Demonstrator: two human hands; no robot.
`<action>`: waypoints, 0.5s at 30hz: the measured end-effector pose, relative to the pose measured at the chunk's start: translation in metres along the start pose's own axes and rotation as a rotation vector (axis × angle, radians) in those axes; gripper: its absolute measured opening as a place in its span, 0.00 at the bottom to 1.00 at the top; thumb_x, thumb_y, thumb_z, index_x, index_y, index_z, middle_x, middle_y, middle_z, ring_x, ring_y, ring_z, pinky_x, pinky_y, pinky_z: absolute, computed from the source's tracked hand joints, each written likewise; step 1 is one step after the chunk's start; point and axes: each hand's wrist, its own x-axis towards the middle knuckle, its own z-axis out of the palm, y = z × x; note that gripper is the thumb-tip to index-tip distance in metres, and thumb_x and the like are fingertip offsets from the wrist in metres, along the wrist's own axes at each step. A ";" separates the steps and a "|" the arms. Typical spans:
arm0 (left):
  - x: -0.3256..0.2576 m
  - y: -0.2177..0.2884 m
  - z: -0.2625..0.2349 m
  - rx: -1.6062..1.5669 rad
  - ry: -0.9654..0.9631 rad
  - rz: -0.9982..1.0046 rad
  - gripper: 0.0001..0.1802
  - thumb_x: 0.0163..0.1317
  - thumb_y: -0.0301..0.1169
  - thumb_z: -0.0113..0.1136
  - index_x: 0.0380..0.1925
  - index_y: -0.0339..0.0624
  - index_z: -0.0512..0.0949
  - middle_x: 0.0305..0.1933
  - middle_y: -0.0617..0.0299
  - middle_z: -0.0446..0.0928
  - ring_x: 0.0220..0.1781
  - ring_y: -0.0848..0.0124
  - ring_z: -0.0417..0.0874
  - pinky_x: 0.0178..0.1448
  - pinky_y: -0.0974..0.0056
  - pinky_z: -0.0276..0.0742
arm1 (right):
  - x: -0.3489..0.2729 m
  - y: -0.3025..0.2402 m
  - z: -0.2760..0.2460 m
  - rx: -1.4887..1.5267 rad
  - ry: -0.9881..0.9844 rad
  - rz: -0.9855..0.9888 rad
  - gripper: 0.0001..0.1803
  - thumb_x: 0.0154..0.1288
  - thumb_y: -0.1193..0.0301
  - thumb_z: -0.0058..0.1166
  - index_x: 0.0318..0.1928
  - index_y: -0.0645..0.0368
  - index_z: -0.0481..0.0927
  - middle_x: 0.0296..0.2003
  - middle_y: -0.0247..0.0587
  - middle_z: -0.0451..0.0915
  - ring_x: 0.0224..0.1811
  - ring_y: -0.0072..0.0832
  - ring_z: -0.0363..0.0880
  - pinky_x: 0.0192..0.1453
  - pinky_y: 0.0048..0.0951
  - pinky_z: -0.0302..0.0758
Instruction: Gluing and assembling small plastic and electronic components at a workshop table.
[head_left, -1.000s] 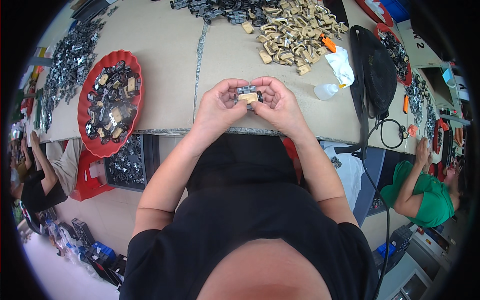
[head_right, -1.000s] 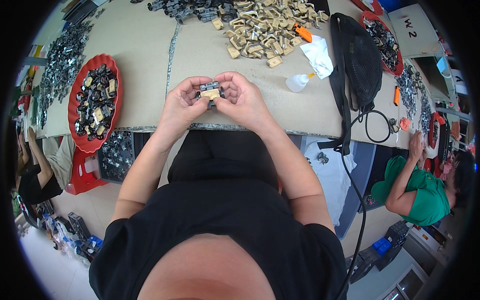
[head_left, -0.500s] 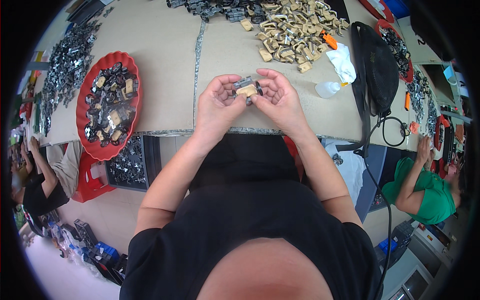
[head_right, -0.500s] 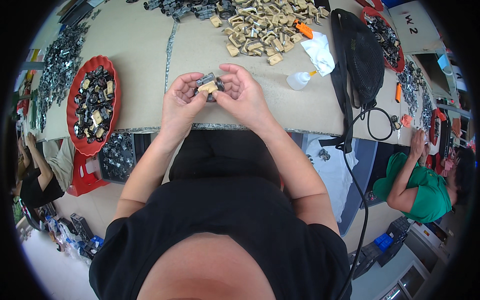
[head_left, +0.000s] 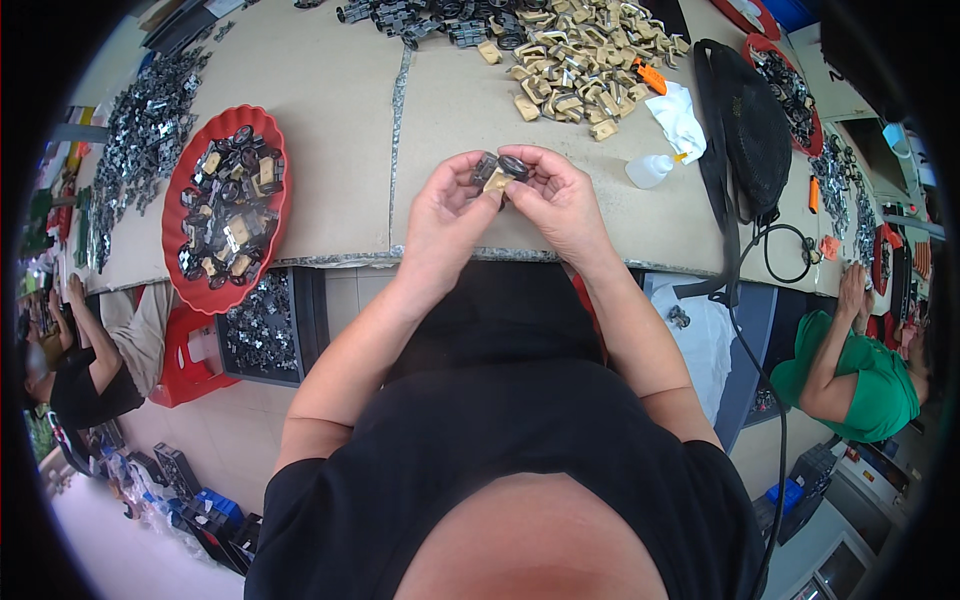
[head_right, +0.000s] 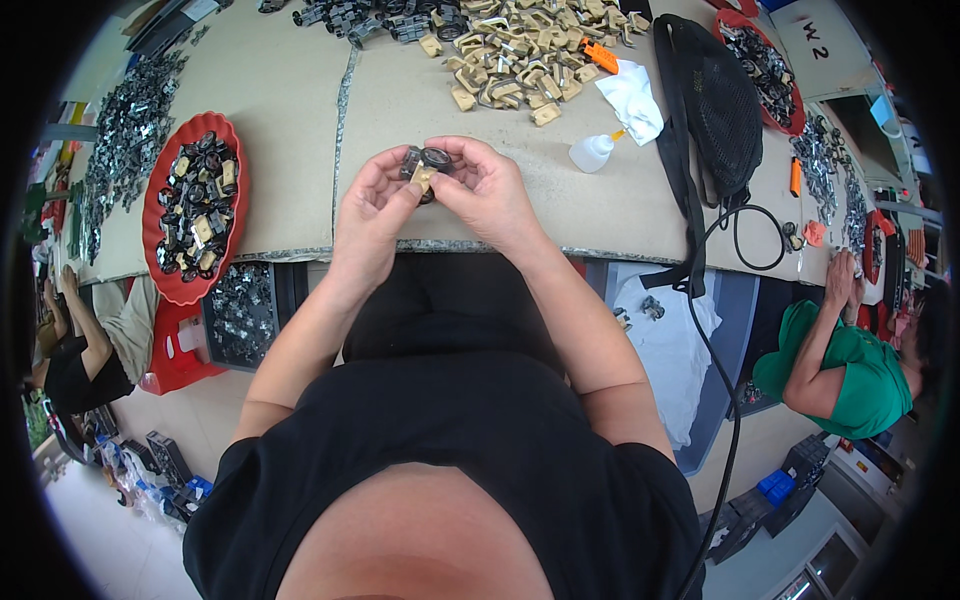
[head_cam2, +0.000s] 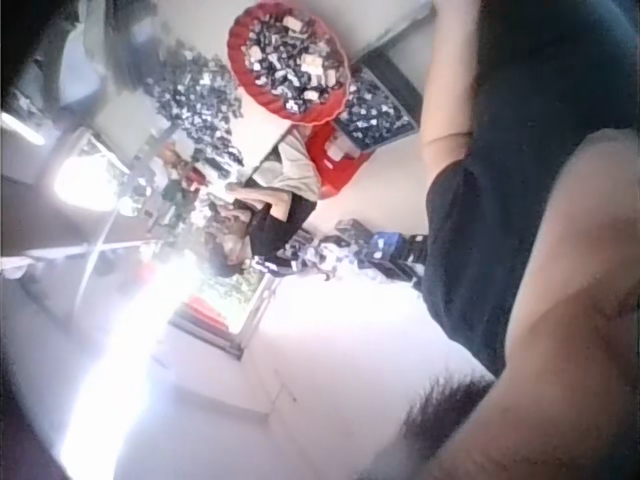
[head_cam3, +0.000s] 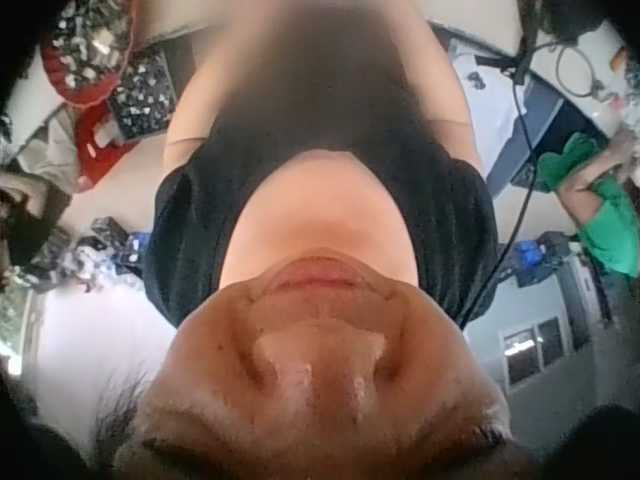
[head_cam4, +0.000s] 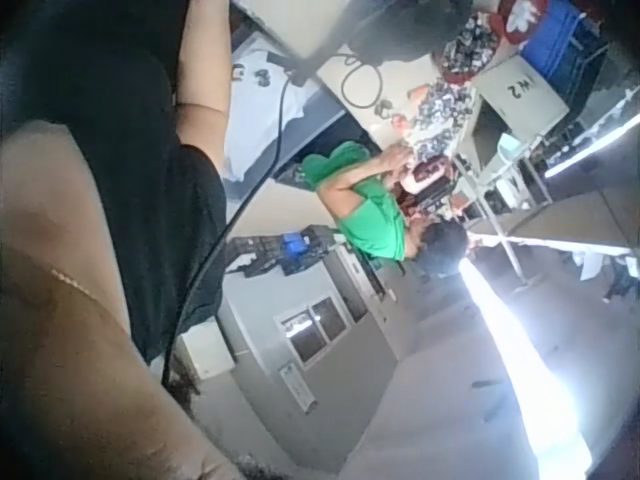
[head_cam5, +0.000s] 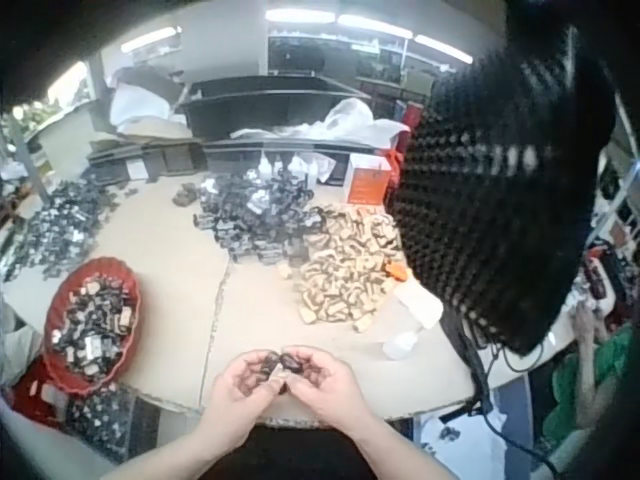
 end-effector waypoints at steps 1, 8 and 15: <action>0.002 0.004 -0.003 0.047 -0.013 -0.022 0.15 0.56 0.19 0.54 0.44 0.31 0.67 0.43 0.58 0.73 0.45 0.76 0.75 0.53 0.71 0.70 | 0.001 -0.001 -0.001 -0.016 -0.013 0.015 0.19 0.57 0.83 0.49 0.51 0.69 0.69 0.42 0.38 0.74 0.43 0.19 0.73 0.50 0.21 0.71; 0.016 0.014 -0.016 0.276 -0.098 -0.070 0.13 0.52 0.20 0.58 0.38 0.31 0.70 0.34 0.60 0.75 0.35 0.79 0.77 0.40 0.75 0.75 | 0.002 -0.002 -0.004 -0.035 -0.056 0.049 0.22 0.55 0.83 0.49 0.52 0.69 0.68 0.42 0.39 0.75 0.43 0.18 0.73 0.50 0.21 0.71; 0.013 0.000 -0.018 0.160 -0.123 -0.034 0.14 0.52 0.20 0.59 0.39 0.33 0.70 0.36 0.60 0.75 0.37 0.79 0.77 0.43 0.74 0.75 | -0.002 0.000 -0.002 -0.038 0.009 0.032 0.26 0.53 0.82 0.52 0.55 0.68 0.65 0.40 0.36 0.74 0.37 0.15 0.71 0.44 0.17 0.69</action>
